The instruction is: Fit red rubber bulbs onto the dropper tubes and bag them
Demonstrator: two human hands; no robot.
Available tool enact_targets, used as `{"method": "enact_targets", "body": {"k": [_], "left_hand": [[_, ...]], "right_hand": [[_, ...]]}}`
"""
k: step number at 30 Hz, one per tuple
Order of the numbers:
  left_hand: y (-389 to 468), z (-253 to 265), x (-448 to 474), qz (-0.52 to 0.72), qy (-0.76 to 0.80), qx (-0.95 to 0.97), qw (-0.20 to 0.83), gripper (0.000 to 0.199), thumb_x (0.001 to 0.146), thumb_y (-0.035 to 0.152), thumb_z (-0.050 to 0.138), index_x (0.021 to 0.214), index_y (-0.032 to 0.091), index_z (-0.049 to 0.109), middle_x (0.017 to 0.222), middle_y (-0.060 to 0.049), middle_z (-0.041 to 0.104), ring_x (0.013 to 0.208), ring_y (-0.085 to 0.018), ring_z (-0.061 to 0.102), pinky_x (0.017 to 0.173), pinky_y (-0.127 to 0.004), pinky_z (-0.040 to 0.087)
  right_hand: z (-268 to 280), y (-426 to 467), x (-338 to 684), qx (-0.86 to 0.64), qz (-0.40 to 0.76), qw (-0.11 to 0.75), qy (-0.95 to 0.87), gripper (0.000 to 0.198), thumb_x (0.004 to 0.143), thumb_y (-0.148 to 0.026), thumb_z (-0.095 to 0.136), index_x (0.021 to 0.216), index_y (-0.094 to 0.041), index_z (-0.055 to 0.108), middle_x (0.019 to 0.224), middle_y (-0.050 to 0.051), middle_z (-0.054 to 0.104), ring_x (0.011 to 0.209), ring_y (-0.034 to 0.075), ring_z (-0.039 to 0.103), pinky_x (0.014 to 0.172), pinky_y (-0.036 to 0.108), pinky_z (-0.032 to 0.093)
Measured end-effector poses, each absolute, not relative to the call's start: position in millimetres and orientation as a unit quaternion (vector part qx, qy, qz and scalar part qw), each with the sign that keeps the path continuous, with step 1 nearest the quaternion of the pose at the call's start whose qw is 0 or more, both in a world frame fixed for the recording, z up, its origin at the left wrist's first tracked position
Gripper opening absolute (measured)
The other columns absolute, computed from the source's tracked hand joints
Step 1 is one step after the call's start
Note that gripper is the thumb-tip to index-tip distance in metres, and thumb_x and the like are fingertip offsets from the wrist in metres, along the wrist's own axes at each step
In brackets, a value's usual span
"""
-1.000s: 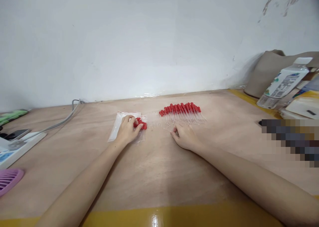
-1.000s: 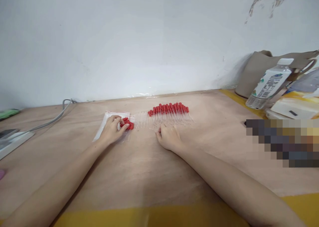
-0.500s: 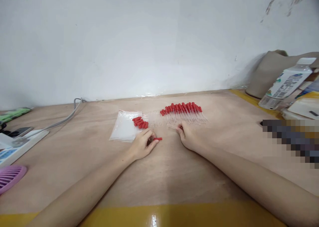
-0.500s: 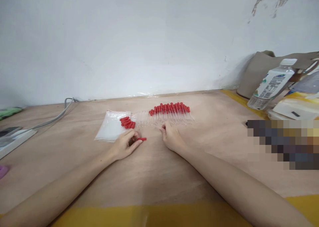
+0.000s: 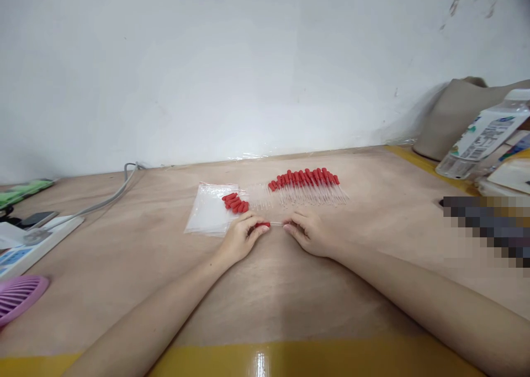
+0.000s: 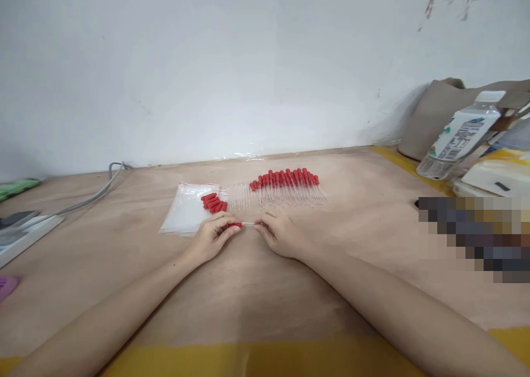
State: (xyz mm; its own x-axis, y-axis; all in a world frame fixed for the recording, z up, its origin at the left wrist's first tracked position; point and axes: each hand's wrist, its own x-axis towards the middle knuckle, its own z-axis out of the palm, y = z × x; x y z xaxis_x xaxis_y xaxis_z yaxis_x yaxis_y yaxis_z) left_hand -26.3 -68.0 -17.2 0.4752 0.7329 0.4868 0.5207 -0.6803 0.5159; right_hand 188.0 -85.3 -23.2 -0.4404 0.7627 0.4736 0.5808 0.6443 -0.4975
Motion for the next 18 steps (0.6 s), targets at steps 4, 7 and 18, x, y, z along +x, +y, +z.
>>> {"method": "enact_targets", "body": {"k": [4, 7, 18], "left_hand": [[-69.6, -18.0, -26.9, 0.36, 0.369, 0.838, 0.177, 0.015, 0.085, 0.027, 0.051, 0.086, 0.017, 0.062, 0.081, -0.004, 0.062, 0.074, -0.015, 0.058, 0.067, -0.027, 0.047], [-71.4, -20.8, -25.9, 0.361, 0.38, 0.812, 0.256, 0.019, 0.086, 0.031, 0.049, 0.088, 0.016, 0.06, 0.072, -0.002, 0.061, 0.062, -0.012, 0.057, 0.059, -0.024, 0.048], [-77.2, -23.0, -24.1, 0.334, 0.384, 0.788, 0.347, 0.021, 0.082, 0.031, 0.052, 0.085, 0.014, 0.064, 0.062, 0.0, 0.059, 0.053, -0.009, 0.054, 0.05, -0.019, 0.045]], "right_hand": [[-21.4, -88.0, 185.1, -0.388, 0.139, 0.352, -0.84, 0.021, 0.088, -0.026, 0.04, 0.09, -0.019, 0.06, 0.082, 0.003, 0.06, 0.076, 0.013, 0.053, 0.07, 0.025, 0.041], [-22.6, -86.4, 184.9, -0.379, 0.156, 0.355, -0.84, 0.02, 0.088, -0.026, 0.042, 0.087, -0.019, 0.06, 0.078, 0.003, 0.059, 0.072, 0.013, 0.053, 0.067, 0.025, 0.041], [-27.8, -73.3, 191.9, -0.321, 0.109, 0.326, -0.883, 0.019, 0.088, -0.022, 0.044, 0.087, -0.02, 0.063, 0.076, 0.002, 0.059, 0.07, 0.013, 0.052, 0.07, 0.028, 0.036]]}}
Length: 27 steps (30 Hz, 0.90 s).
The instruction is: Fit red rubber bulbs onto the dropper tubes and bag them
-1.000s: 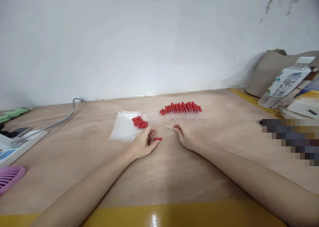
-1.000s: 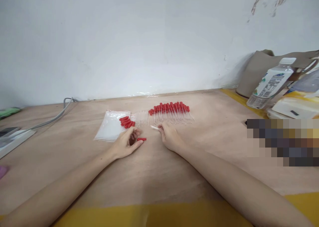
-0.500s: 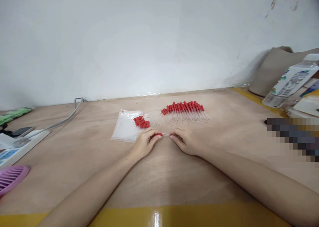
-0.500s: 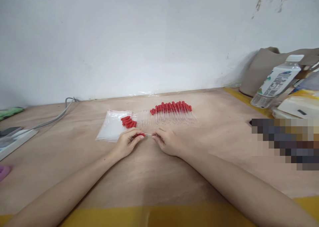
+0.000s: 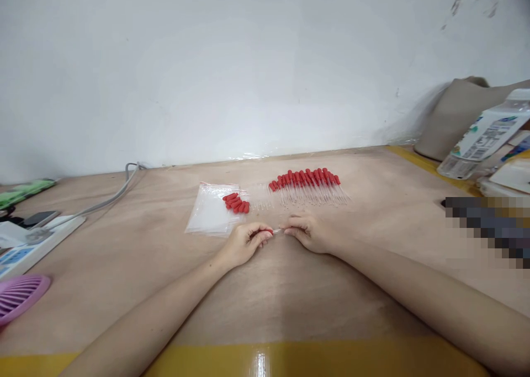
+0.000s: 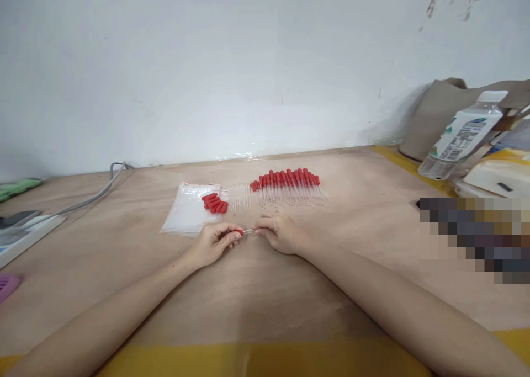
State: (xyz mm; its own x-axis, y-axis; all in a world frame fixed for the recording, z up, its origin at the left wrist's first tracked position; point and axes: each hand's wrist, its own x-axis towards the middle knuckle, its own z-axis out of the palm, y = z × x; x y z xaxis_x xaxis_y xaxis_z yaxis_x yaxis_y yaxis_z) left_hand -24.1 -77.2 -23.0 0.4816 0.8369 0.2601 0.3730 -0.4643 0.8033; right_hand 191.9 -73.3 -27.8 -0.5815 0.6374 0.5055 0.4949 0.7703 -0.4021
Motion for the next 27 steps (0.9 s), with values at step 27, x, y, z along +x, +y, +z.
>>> {"method": "enact_targets", "body": {"k": [27], "left_hand": [[-70.0, -27.3, -29.4, 0.324, 0.383, 0.836, 0.221, 0.018, 0.08, 0.029, 0.059, 0.09, 0.017, 0.067, 0.084, -0.003, 0.071, 0.07, -0.015, 0.064, 0.063, -0.023, 0.051]], "right_hand": [[-36.4, -75.8, 183.9, -0.336, 0.03, 0.343, -0.877, 0.028, 0.09, -0.025, 0.036, 0.081, -0.015, 0.06, 0.071, 0.005, 0.058, 0.064, 0.014, 0.051, 0.06, 0.024, 0.041]]}}
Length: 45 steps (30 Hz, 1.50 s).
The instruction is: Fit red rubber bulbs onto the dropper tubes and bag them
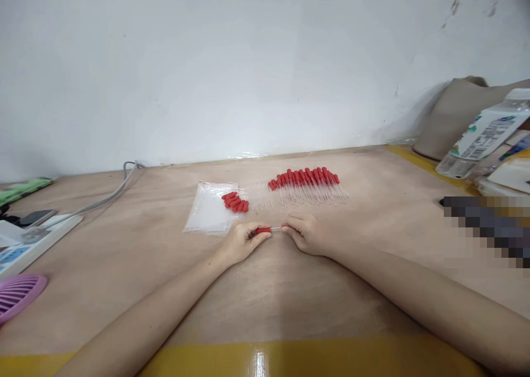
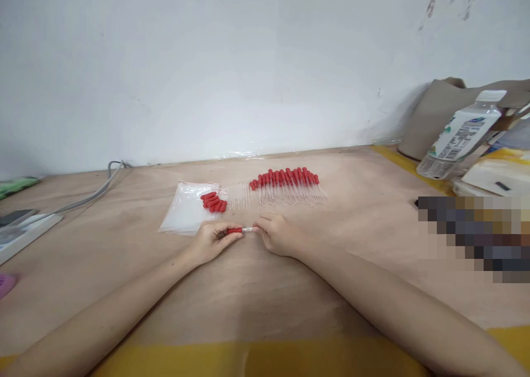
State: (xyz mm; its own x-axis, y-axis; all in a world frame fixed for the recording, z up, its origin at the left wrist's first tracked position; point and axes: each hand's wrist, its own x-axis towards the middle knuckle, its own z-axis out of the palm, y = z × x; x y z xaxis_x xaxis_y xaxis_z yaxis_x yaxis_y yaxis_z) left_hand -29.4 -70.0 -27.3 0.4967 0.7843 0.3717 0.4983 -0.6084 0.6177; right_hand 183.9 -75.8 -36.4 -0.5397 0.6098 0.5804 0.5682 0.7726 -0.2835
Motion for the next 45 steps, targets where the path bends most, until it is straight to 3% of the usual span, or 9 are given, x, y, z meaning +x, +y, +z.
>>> {"method": "enact_targets", "body": {"k": [11, 15, 20, 25, 38, 45], "left_hand": [[-67.3, -22.6, -26.9, 0.34, 0.385, 0.837, 0.188, 0.016, 0.079, 0.027, 0.059, 0.089, 0.016, 0.066, 0.08, -0.004, 0.069, 0.067, -0.014, 0.062, 0.061, -0.024, 0.05], [-64.7, -21.5, -28.1, 0.356, 0.379, 0.841, 0.153, 0.025, 0.08, 0.026, 0.058, 0.103, 0.016, 0.059, 0.087, -0.005, 0.06, 0.06, -0.01, 0.056, 0.058, -0.024, 0.05], [-64.8, -19.9, -28.1, 0.339, 0.388, 0.845, 0.141, 0.033, 0.08, 0.025, 0.056, 0.112, 0.017, 0.053, 0.085, -0.003, 0.052, 0.056, -0.009, 0.049, 0.057, -0.024, 0.048], [-66.4, -16.8, -25.6, 0.311, 0.393, 0.854, 0.139, 0.025, 0.081, 0.024, 0.054, 0.104, 0.015, 0.057, 0.079, -0.002, 0.051, 0.06, -0.011, 0.05, 0.06, -0.025, 0.047], [-63.4, -21.3, -27.8, 0.307, 0.379, 0.864, 0.125, 0.017, 0.082, 0.024, 0.053, 0.095, 0.016, 0.061, 0.077, -0.003, 0.052, 0.062, -0.011, 0.051, 0.059, -0.024, 0.045], [-63.0, -21.1, -27.0, 0.308, 0.374, 0.866, 0.123, 0.016, 0.082, 0.023, 0.052, 0.092, 0.016, 0.061, 0.077, -0.003, 0.053, 0.062, -0.011, 0.051, 0.058, -0.024, 0.045]], "right_hand": [[-22.3, -76.6, 179.0, -0.384, 0.064, 0.268, -0.881, 0.025, 0.09, -0.026, 0.037, 0.081, -0.017, 0.059, 0.076, 0.005, 0.061, 0.07, 0.014, 0.054, 0.065, 0.025, 0.04], [-7.2, -77.4, 183.0, -0.422, 0.048, 0.222, -0.878, 0.017, 0.085, -0.02, 0.045, 0.073, -0.017, 0.056, 0.076, 0.005, 0.061, 0.072, 0.016, 0.054, 0.067, 0.027, 0.039], [4.7, -52.1, 195.7, -0.585, 0.144, 0.275, -0.749, 0.014, 0.079, -0.023, 0.051, 0.068, -0.017, 0.057, 0.069, 0.003, 0.063, 0.063, 0.014, 0.055, 0.057, 0.023, 0.038], [7.2, -8.8, 194.3, -0.683, 0.132, 0.331, -0.637, 0.023, 0.075, -0.033, 0.054, 0.058, -0.018, 0.059, 0.066, 0.004, 0.064, 0.069, 0.018, 0.059, 0.061, 0.025, 0.04], [-8.2, 25.5, 165.9, -0.762, 0.08, 0.265, -0.586, 0.033, 0.077, -0.045, 0.049, 0.079, -0.018, 0.068, 0.085, 0.011, 0.066, 0.086, 0.027, 0.061, 0.068, 0.034, 0.043], [-0.9, 11.6, 148.5, -0.72, 0.054, 0.268, -0.638, 0.027, 0.078, -0.044, 0.049, 0.081, -0.024, 0.067, 0.085, 0.005, 0.067, 0.086, 0.024, 0.061, 0.071, 0.034, 0.043]]}}
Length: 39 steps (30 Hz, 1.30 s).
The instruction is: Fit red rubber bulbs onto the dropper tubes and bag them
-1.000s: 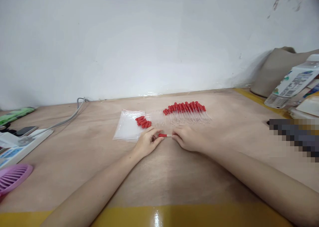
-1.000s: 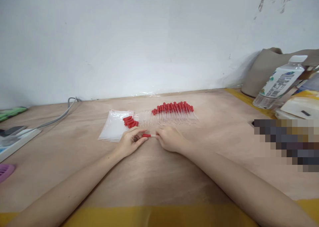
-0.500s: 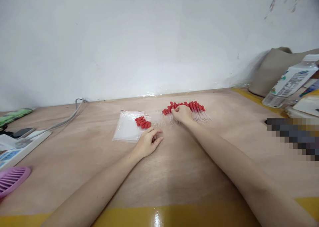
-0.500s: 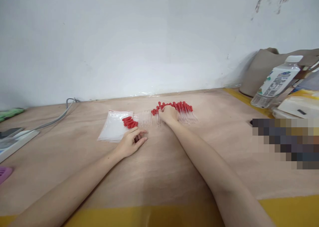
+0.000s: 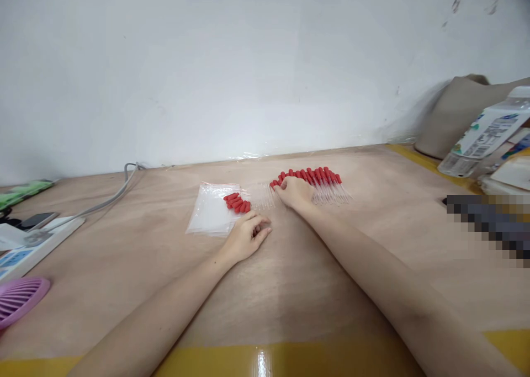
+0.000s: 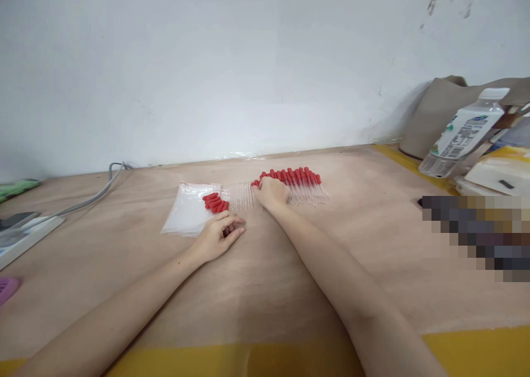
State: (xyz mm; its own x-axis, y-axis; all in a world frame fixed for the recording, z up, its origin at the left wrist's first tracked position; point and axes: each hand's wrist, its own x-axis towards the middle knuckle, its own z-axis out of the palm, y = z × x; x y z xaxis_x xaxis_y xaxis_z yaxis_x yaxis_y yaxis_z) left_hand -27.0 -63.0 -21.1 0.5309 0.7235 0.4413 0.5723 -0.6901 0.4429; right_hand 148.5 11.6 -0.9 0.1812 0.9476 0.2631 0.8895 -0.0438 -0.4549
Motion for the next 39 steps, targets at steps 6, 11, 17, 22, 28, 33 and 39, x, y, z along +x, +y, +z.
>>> {"method": "enact_targets", "body": {"k": [6, 11, 17, 22, 28, 33, 39], "left_hand": [[-64.6, -22.1, -26.3, 0.307, 0.379, 0.866, 0.11, 0.014, 0.082, 0.022, 0.053, 0.09, 0.016, 0.061, 0.078, -0.003, 0.053, 0.061, -0.011, 0.051, 0.058, -0.024, 0.046], [-56.1, -21.8, -38.8, 0.357, 0.434, 0.826, -0.036, 0.01, 0.081, 0.022, 0.053, 0.084, 0.017, 0.061, 0.081, -0.005, 0.057, 0.081, -0.019, 0.054, 0.075, -0.033, 0.045], [-35.9, -20.8, -57.9, 0.353, 0.485, 0.785, -0.154, 0.011, 0.075, 0.029, 0.061, 0.078, 0.019, 0.063, 0.078, -0.005, 0.057, 0.079, -0.022, 0.054, 0.073, -0.035, 0.043], [-30.2, -20.8, -57.0, 0.334, 0.498, 0.783, -0.167, 0.015, 0.072, 0.033, 0.065, 0.074, 0.019, 0.064, 0.076, -0.006, 0.056, 0.078, -0.023, 0.054, 0.073, -0.037, 0.042], [-29.8, -21.1, -54.3, 0.327, 0.493, 0.789, -0.168, 0.014, 0.076, 0.03, 0.06, 0.073, 0.018, 0.065, 0.074, -0.006, 0.055, 0.078, -0.023, 0.053, 0.072, -0.036, 0.042], [-34.7, -18.4, -52.5, 0.373, 0.487, 0.774, -0.157, 0.013, 0.077, 0.027, 0.057, 0.072, 0.017, 0.065, 0.073, -0.005, 0.056, 0.078, -0.021, 0.054, 0.076, -0.036, 0.042], [-64.7, -13.2, -42.9, 0.409, 0.404, 0.817, -0.04, 0.011, 0.076, 0.024, 0.056, 0.079, 0.015, 0.063, 0.073, -0.004, 0.053, 0.07, -0.016, 0.053, 0.064, -0.028, 0.046]], "right_hand": [[-3.3, 6.5, 130.0, -0.711, 0.045, 0.222, -0.666, 0.023, 0.079, -0.032, 0.048, 0.08, -0.019, 0.066, 0.085, 0.009, 0.067, 0.083, 0.024, 0.062, 0.067, 0.033, 0.043], [-2.9, -5.7, 133.4, -0.704, 0.062, 0.215, -0.674, 0.018, 0.078, -0.028, 0.049, 0.077, -0.021, 0.065, 0.083, 0.007, 0.067, 0.082, 0.024, 0.061, 0.066, 0.032, 0.042], [-7.0, -45.9, 156.7, -0.651, 0.07, 0.228, -0.72, 0.016, 0.075, -0.033, 0.053, 0.067, -0.021, 0.061, 0.074, 0.003, 0.065, 0.072, 0.02, 0.058, 0.057, 0.027, 0.037], [-13.4, -76.6, 183.3, -0.597, 0.097, 0.271, -0.749, 0.012, 0.074, -0.033, 0.057, 0.073, -0.021, 0.059, 0.071, 0.0, 0.062, 0.064, 0.013, 0.053, 0.053, 0.024, 0.03], [-18.1, -81.0, 188.4, -0.629, 0.139, 0.268, -0.717, 0.023, 0.071, -0.044, 0.06, 0.078, -0.022, 0.059, 0.074, 0.0, 0.061, 0.066, 0.014, 0.053, 0.052, 0.024, 0.029], [-17.5, -80.9, 182.5, -0.641, 0.125, 0.235, -0.72, 0.019, 0.077, -0.041, 0.053, 0.075, -0.023, 0.057, 0.073, -0.001, 0.062, 0.066, 0.015, 0.054, 0.052, 0.025, 0.027], [-15.4, -86.6, 184.5, -0.64, 0.086, 0.196, -0.738, 0.019, 0.085, -0.034, 0.044, 0.079, -0.02, 0.055, 0.08, 0.003, 0.063, 0.071, 0.017, 0.056, 0.055, 0.027, 0.028]]}}
